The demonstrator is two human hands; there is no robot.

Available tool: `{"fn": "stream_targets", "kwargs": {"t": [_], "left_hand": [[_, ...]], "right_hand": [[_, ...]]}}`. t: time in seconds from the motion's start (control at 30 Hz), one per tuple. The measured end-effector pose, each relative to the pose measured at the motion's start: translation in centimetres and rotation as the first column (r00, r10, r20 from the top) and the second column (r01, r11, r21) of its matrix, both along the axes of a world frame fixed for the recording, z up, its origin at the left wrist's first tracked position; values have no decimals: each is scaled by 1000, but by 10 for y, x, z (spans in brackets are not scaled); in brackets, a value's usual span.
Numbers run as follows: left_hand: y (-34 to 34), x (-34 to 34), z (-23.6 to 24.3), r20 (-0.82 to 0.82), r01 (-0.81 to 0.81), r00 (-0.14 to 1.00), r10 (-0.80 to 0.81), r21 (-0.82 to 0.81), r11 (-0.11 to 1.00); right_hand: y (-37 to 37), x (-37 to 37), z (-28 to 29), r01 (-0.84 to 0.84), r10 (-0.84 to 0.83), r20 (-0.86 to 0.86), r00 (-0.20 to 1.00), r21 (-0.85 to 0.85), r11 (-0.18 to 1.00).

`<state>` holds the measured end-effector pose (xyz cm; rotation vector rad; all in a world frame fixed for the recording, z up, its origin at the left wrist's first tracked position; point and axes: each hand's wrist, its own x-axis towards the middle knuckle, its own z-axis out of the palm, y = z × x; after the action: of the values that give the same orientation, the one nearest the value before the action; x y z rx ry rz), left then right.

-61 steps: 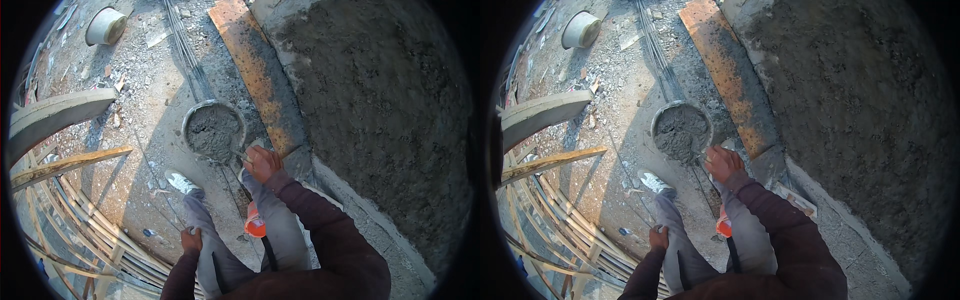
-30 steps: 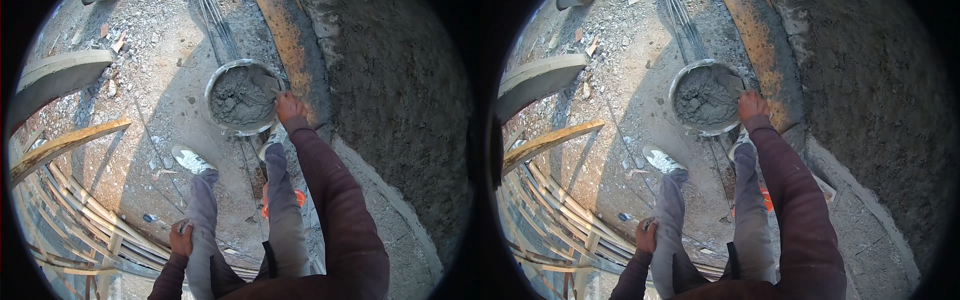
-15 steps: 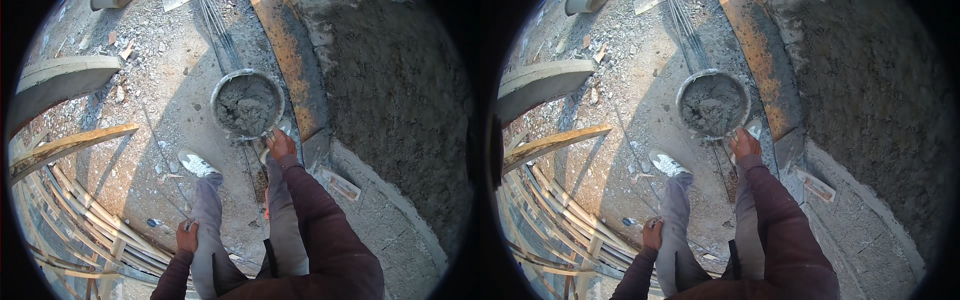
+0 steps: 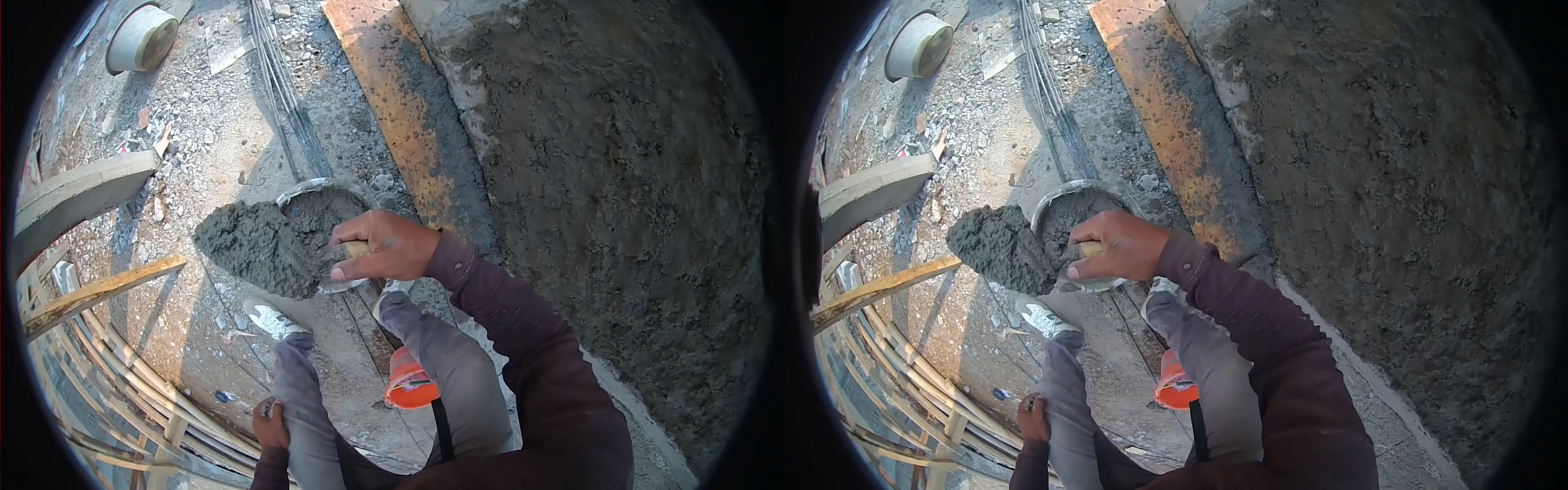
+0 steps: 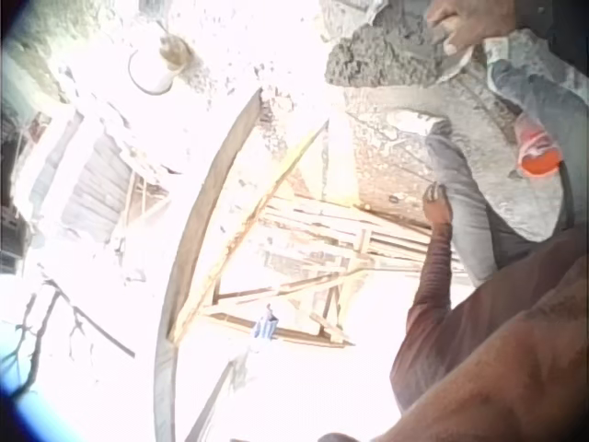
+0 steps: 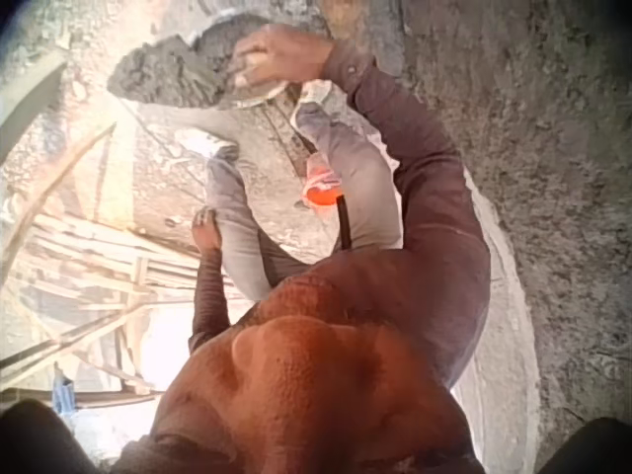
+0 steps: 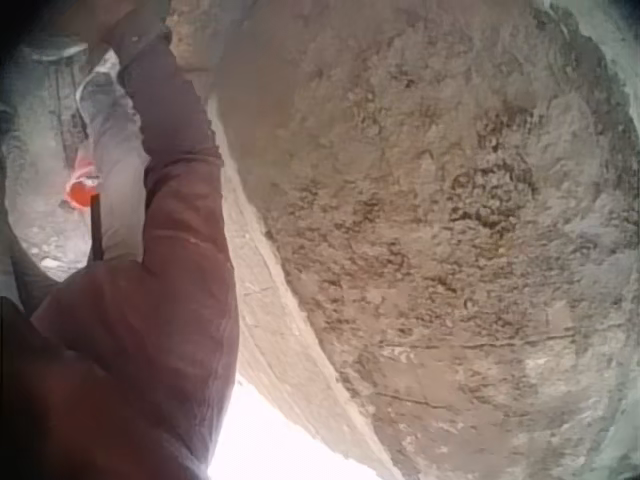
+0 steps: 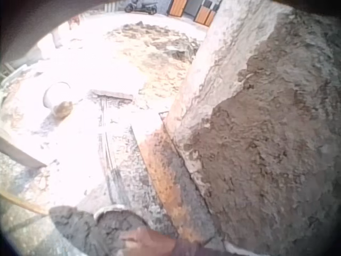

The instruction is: The person applies mortar to a wall by scooping it from a bucket and throwing it onto the surface using a trowel, periodically adding water from a pail to mix the mortar.

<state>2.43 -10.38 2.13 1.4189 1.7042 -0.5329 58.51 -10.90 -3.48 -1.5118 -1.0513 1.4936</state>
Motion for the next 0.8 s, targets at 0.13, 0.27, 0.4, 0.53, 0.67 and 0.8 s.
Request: {"fn": "stream_targets", "kwargs": {"t": [0.13,0.27,0.4,0.53,0.67,0.8], "left_hand": [[4,47,-7,-45,32,999,-29,75,997],[1,49,15,-64,85,995,-76,152,985],[2,29,21,-115,127,986,-117,82,988],[0,29,12,-156,184,970,-187,-33,982],[10,-12,11,-55,283,957,-286,-63,957],[34,-46,5,98,81,993,-69,-134,988]], "right_hand": [[-64,154,-127,158,-345,-368,863,-452,878],[-95,211,-67,802,-641,624,446,38,595],[-130,136,35,886,-730,533,428,-88,455],[-174,42,41,647,-466,467,752,-387,657],[-128,-55,-27,365,27,769,638,-333,870],[-60,-103,-127,309,203,888,412,-346,886]]}}
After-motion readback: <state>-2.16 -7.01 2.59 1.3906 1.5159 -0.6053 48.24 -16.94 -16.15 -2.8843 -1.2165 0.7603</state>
